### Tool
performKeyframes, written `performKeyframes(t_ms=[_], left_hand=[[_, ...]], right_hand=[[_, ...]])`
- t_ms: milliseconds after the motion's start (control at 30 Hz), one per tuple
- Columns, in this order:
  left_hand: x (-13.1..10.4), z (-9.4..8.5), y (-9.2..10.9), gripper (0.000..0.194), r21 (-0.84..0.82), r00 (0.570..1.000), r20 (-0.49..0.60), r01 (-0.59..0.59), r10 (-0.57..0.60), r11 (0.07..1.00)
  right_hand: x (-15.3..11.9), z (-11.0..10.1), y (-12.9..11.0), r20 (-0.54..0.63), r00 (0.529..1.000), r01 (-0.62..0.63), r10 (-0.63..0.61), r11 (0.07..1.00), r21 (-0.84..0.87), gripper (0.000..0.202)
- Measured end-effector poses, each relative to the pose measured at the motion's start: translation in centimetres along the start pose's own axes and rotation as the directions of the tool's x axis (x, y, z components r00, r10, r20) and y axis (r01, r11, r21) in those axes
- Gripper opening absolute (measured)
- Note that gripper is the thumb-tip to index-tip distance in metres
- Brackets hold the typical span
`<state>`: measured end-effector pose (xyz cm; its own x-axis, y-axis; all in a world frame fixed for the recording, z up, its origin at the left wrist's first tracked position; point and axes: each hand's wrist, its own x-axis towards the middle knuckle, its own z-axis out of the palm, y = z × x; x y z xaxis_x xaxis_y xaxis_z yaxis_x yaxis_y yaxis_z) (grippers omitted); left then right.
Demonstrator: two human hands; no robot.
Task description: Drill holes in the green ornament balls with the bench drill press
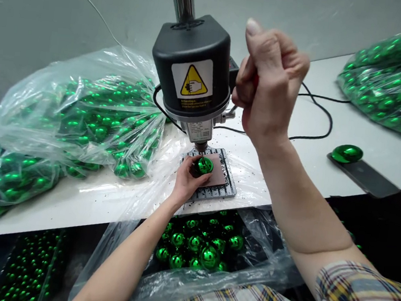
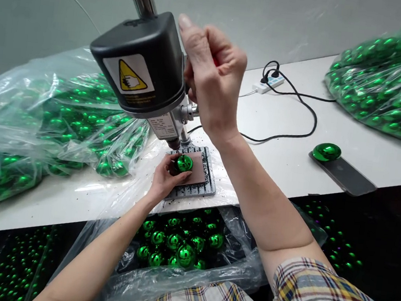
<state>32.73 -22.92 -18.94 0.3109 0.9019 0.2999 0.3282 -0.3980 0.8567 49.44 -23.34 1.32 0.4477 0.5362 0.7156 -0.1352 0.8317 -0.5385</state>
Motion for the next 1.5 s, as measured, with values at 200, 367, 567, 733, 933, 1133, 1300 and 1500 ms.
performKeyframes(t_ms=[200, 367, 567, 733, 933, 1133, 1300, 1500], left_hand=[[0.1, 0.2, -0.1, 0.056, -0.021, 1.000, 0.002, 0.000, 0.000, 1.000], [0.1, 0.2, -0.4, 0.054, -0.014, 1.000, 0.008, -0.029, 0.029, 0.999], [0.1, 0.1, -0.1, 0.053, 0.040, 0.998, -0.007, -0.068, 0.068, 0.997], [0.0, 0.1, 0.1, 0.054, 0.049, 0.996, -0.016, -0.083, 0.084, 0.995], [0.1, 0.1, 0.0, 0.052, 0.046, 0.996, -0.005, -0.086, 0.086, 0.995], [0.1, 0.0, 0.3, 0.051, 0.028, 0.997, 0.003, -0.075, 0.075, 0.997], [0.0, -0.2, 0.4, 0.050, 0.010, 0.998, 0.015, -0.056, 0.055, 0.998], [0.4, 0.4, 0.0, 0.049, -0.005, 0.999, 0.005, -0.031, 0.031, 0.999]], right_hand=[[-2.7, -0.8, 0.3, -0.048, 0.984, 0.167, -0.173, 0.980, -0.113, 0.053], [-5.0, -1.8, 0.4, -0.058, 0.975, 0.204, -0.213, 0.971, -0.124, 0.057], [-6.4, -2.7, 0.4, -0.006, 0.972, 0.232, -0.235, 0.962, -0.143, 0.057], [-6.9, -3.7, 2.1, 0.090, 0.924, 0.379, -0.371, 0.919, -0.108, 0.060], [-7.3, -4.3, 3.3, 0.140, 0.856, 0.508, -0.497, 0.859, -0.062, 0.057], [-7.4, -4.9, 4.1, 0.176, 0.820, 0.554, -0.544, 0.832, -0.012, 0.053], [-8.0, -5.5, 4.6, 0.208, 0.823, 0.542, -0.528, 0.840, -0.012, 0.054], [-4.5, -2.0, 1.3, 0.025, 0.935, 0.354, -0.353, 0.931, -0.085, 0.050]])
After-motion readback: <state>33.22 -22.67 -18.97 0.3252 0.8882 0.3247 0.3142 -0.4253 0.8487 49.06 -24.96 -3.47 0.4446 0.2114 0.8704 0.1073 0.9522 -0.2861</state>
